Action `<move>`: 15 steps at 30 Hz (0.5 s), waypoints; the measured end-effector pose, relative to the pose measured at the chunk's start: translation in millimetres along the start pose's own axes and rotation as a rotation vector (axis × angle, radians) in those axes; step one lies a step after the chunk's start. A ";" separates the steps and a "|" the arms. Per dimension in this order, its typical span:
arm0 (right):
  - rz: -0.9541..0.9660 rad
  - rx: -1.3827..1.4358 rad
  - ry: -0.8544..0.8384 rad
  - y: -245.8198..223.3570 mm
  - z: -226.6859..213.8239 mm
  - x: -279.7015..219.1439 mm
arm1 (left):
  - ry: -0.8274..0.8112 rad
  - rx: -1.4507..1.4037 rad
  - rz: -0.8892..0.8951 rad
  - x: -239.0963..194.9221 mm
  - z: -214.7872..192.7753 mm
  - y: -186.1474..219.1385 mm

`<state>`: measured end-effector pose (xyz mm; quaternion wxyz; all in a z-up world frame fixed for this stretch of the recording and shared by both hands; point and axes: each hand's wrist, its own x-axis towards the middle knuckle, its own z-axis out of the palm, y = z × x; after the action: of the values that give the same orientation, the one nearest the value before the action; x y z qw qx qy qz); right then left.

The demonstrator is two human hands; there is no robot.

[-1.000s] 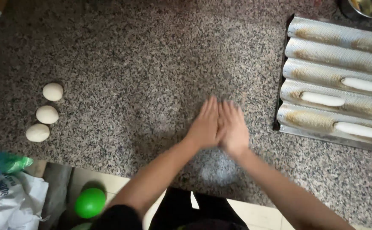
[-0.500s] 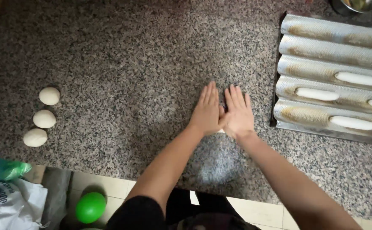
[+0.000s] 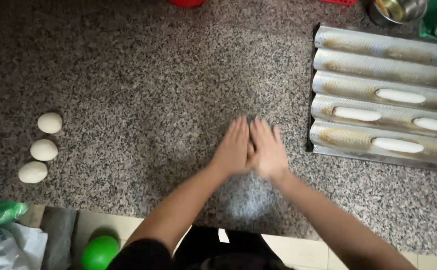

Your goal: The person shapes small balls of dough into elongated rolls by hand on a granite countertop. They then place each shaped roll into a slot on a metal tray. The process is repeated for several pieces of dough.

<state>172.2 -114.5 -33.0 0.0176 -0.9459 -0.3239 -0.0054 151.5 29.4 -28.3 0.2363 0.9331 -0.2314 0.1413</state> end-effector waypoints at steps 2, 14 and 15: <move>0.199 0.099 -0.069 9.7 -10.0 29.8 | -0.016 0.162 -0.065 24.5 -0.3 -22.5; -0.126 1.464 0.160 -40.0 9.0 -76.1 | -0.089 0.078 -0.030 -69.5 -17.1 66.8; -0.124 1.467 0.162 -29.4 11.1 -55.3 | -0.093 0.079 -0.029 -51.7 -12.4 52.4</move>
<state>110.4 -124.7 -44.4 0.6688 -0.6676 -0.2949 0.1418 79.3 13.6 -17.4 0.1905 0.9505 -0.2228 0.1033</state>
